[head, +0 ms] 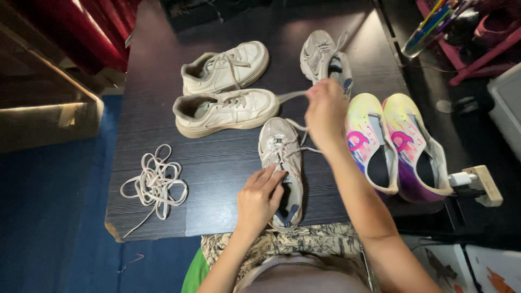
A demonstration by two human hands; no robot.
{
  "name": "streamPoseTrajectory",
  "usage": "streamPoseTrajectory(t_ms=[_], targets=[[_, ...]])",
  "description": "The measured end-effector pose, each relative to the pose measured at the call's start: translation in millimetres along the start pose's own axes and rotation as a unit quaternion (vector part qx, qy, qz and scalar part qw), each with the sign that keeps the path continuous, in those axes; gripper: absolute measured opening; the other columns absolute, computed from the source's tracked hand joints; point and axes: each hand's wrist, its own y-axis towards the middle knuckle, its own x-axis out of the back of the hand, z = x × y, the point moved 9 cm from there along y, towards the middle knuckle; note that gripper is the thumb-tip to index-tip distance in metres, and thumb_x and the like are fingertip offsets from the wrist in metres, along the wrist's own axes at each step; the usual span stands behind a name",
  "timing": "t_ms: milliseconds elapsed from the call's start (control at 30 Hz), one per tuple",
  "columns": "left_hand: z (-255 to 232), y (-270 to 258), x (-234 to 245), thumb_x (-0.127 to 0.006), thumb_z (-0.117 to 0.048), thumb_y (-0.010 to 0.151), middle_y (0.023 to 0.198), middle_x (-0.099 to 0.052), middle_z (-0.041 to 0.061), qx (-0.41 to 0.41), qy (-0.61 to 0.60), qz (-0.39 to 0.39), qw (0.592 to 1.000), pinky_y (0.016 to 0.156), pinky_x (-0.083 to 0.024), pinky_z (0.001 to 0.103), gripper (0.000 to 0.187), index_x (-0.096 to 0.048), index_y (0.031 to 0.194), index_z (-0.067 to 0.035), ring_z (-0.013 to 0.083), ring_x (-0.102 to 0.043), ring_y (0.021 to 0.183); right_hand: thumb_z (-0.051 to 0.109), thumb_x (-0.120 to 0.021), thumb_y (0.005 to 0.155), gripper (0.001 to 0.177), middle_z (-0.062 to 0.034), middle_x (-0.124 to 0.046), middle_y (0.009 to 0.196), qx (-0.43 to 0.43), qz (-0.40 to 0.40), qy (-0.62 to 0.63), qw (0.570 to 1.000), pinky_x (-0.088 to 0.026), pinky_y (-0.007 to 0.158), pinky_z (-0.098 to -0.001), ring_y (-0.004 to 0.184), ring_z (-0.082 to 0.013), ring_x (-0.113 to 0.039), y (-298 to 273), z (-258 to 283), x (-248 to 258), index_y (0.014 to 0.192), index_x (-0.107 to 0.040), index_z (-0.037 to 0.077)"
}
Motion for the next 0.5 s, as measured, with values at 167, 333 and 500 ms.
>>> streamPoseTrajectory(t_ms=[167, 333, 500], targets=[[2.5, 6.3, 3.3, -0.073, -0.008, 0.085, 0.119, -0.075, 0.015, 0.021, -0.019, -0.013, 0.999, 0.086, -0.059, 0.041, 0.027, -0.077, 0.111, -0.008, 0.0331, -0.071, 0.106, 0.007, -0.075, 0.095, 0.014, -0.0113, -0.065, 0.118, -0.016, -0.023, 0.001, 1.000, -0.047, 0.093, -0.0475, 0.112, -0.0356, -0.060, 4.8, -19.7, 26.6, 0.108, -0.068, 0.008], [3.7, 10.3, 6.5, -0.074, -0.011, 0.087, 0.114, -0.075, 0.016, 0.035, -0.033, -0.044, 0.998, 0.083, -0.060, 0.040, 0.020, -0.075, 0.106, -0.005, 0.0338, -0.074, 0.097, 0.008, -0.072, 0.095, 0.030, -0.0175, -0.061, 0.127, 0.003, 0.019, 0.035, 0.999, -0.046, 0.101, -0.0475, 0.118, -0.0380, -0.057, -21.3, 14.8, 51.2, 0.123, -0.065, 0.001], [10.0, 16.6, -1.1, -0.073, -0.011, 0.091, 0.101, -0.075, 0.014, 0.060, -0.027, -0.026, 0.998, 0.070, -0.058, 0.041, 0.011, -0.071, 0.100, -0.005, 0.0338, -0.073, 0.081, 0.014, -0.076, 0.087, 0.041, -0.0162, -0.060, 0.133, 0.006, 0.251, 0.197, 0.948, -0.043, 0.109, -0.0418, 0.129, -0.0343, -0.057, -75.0, 51.8, 20.0, 0.126, -0.065, 0.009]])
